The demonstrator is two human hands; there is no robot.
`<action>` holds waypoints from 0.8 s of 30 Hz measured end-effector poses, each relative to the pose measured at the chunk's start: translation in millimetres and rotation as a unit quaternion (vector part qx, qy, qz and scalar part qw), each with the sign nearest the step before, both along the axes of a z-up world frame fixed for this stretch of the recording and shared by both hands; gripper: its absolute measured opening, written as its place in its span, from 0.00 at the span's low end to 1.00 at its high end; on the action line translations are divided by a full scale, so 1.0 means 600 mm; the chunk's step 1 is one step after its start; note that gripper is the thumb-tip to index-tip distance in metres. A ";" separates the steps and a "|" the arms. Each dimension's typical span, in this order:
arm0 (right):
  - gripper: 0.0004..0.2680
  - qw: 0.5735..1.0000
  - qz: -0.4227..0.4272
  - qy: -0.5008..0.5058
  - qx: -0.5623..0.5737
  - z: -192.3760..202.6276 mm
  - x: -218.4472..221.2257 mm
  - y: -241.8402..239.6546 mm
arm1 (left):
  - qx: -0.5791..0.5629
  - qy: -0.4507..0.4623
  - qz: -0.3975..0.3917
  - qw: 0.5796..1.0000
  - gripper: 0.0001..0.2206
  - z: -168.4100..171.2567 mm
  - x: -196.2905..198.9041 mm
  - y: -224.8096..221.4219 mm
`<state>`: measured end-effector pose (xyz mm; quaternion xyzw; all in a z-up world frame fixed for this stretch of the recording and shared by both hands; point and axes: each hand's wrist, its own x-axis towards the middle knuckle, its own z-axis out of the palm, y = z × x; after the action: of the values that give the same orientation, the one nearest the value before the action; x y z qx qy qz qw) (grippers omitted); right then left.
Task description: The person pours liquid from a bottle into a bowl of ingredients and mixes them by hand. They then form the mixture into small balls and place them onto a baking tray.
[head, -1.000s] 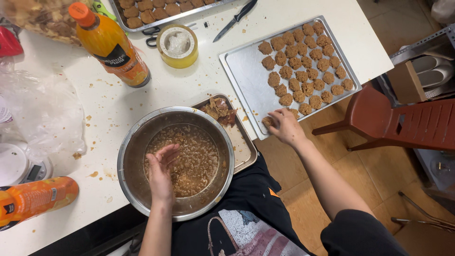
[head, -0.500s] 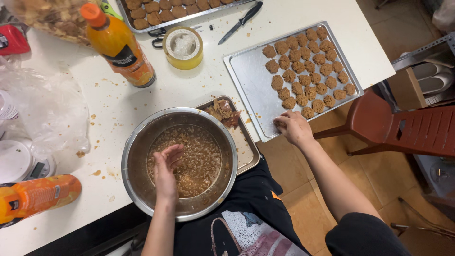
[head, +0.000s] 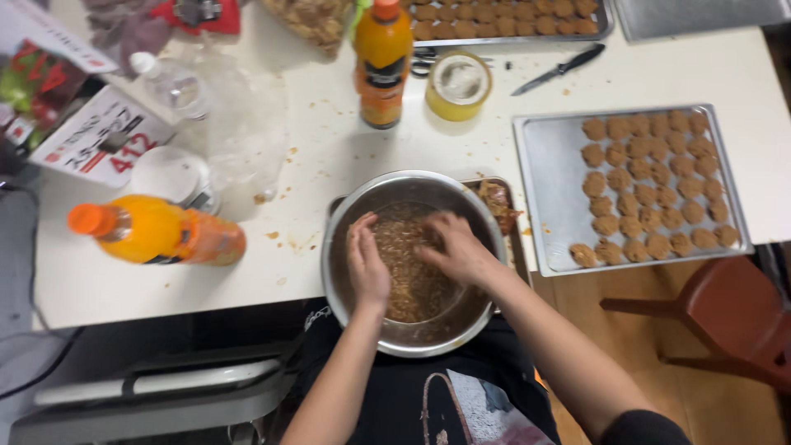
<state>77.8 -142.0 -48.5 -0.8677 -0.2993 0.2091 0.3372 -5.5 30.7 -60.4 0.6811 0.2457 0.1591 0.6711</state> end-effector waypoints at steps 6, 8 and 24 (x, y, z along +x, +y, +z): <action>0.21 0.981 -0.087 -0.042 -0.169 -0.064 0.010 0.123 | 0.017 -0.070 0.022 0.997 0.20 -0.008 -0.003 0.000; 0.18 0.972 -0.025 -0.024 -0.231 -0.071 -0.007 0.139 | 0.021 -0.098 0.022 0.995 0.19 -0.014 0.000 -0.001; 0.17 0.891 0.065 0.422 -0.155 -0.115 -0.056 0.094 | 0.043 -0.137 0.019 0.989 0.17 -0.019 -0.007 0.002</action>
<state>43.9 -85.9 -117.2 -0.7176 -0.1476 0.6211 0.2783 -9.5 31.9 -71.6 0.6765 0.1566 0.2741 0.6654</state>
